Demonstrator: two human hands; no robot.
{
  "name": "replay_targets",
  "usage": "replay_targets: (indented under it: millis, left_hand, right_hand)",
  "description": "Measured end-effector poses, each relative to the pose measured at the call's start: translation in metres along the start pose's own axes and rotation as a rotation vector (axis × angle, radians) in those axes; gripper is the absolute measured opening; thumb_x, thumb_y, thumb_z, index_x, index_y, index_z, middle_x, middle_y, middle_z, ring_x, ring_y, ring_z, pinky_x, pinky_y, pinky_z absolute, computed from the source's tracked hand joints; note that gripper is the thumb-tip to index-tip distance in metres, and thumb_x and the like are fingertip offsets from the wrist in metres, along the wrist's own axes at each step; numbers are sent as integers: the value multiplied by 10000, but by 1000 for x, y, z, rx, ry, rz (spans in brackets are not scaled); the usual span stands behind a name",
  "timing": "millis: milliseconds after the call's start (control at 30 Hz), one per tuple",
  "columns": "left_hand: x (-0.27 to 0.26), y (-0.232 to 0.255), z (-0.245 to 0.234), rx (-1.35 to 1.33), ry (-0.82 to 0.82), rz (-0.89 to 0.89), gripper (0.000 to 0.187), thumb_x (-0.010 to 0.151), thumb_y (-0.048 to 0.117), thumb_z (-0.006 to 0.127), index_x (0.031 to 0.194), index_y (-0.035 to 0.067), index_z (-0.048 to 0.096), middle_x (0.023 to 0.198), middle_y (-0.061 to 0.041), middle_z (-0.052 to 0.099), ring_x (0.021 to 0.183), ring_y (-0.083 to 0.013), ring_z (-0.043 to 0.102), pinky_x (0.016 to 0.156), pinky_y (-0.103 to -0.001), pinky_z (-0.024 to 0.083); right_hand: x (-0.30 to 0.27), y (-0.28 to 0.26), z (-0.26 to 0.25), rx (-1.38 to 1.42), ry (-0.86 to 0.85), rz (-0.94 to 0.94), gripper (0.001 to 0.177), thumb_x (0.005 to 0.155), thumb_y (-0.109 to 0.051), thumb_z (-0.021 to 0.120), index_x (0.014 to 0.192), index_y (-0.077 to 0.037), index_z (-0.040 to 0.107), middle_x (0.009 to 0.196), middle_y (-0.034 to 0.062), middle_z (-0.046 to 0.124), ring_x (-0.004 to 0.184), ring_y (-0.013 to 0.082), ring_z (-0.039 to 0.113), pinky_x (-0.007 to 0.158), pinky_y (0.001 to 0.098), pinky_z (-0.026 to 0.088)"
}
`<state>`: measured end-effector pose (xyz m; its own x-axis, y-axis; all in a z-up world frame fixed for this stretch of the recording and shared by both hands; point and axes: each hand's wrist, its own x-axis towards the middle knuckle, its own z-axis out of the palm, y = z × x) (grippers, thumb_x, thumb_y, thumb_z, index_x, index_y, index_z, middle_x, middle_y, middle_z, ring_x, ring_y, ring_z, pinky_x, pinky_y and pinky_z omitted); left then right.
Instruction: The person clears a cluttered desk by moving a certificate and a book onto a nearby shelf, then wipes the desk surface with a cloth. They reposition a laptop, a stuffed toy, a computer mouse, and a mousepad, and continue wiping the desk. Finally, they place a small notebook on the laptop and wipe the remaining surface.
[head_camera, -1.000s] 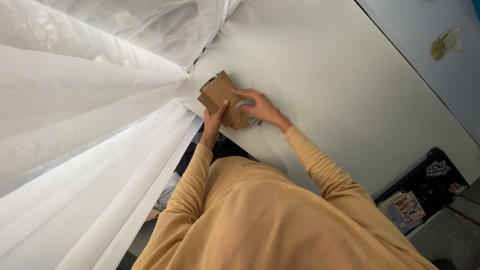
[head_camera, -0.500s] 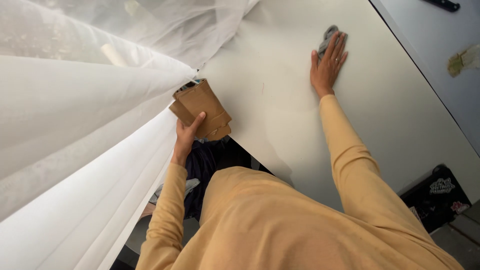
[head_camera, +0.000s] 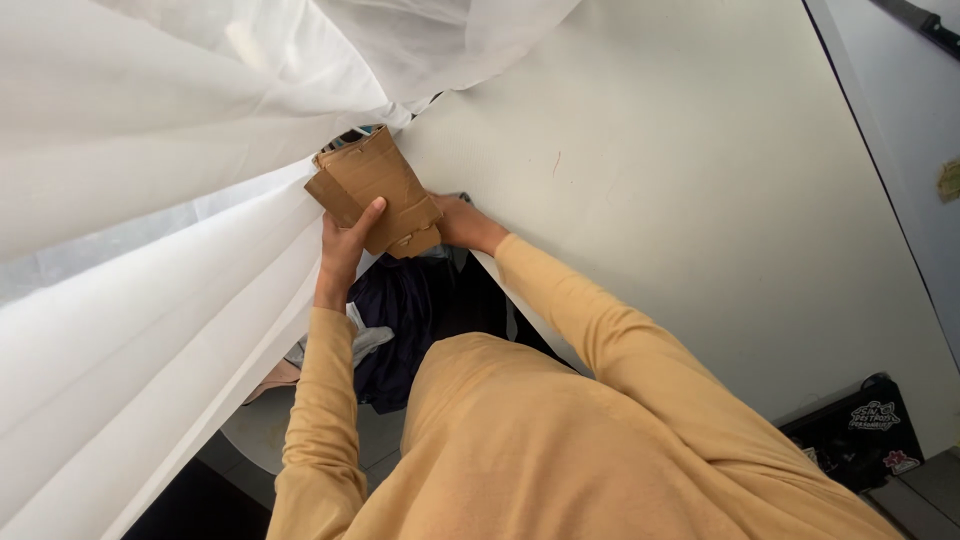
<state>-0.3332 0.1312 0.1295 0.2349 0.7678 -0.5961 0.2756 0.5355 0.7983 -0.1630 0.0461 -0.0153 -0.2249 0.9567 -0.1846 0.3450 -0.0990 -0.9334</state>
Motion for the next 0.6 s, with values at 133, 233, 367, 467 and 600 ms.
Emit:
replay_targets:
  millis: [133, 233, 367, 467, 600]
  left_hand:
    - [13, -4, -7, 7, -31, 51, 556, 816, 372, 800, 1259, 95, 613, 1235, -52, 696, 1149, -176, 656, 964, -314, 575]
    - [16, -4, -10, 11, -28, 61, 600, 803, 386, 809, 1282, 100, 589, 1266, -59, 682, 1172, -192, 648, 982, -327, 574]
    - [23, -2, -16, 0, -81, 71, 569, 821, 362, 796, 1276, 88, 593, 1264, -64, 683, 1166, -187, 647, 982, -326, 574]
    - [24, -4, -22, -8, -80, 50, 573, 812, 335, 807, 1279, 83, 591, 1258, -72, 687, 1157, -189, 655, 985, -329, 581]
    - [25, 7, -25, -22, -89, 20, 612, 799, 326, 808, 1309, 82, 573, 1286, -85, 677, 1180, -210, 650, 1005, -347, 584]
  right_hand:
    - [-26, 17, -73, -373, 138, -536, 317, 1095, 7, 496, 1406, 58, 520, 1555, 236, 426, 1472, 365, 415, 1242, 410, 359]
    - [-64, 76, -173, -358, 428, -227, 465, 1154, -77, 231, 1593, -77, 382, 1666, 91, 340, 1582, 273, 235, 1335, 481, 70]
    - [-72, 130, -295, -543, 937, 75, 579, 1047, 154, 384, 1589, -48, 370, 1649, 132, 314, 1553, 306, 257, 1300, 440, 128]
    - [-57, 187, -327, -603, 945, 148, 465, 985, 128, 501, 1431, -1, 475, 1443, 227, 496, 1343, 398, 449, 1140, 454, 324]
    - [2, 194, -285, -656, 839, 20, 502, 919, 149, 560, 1411, 55, 536, 1405, 295, 562, 1334, 473, 443, 1170, 531, 290]
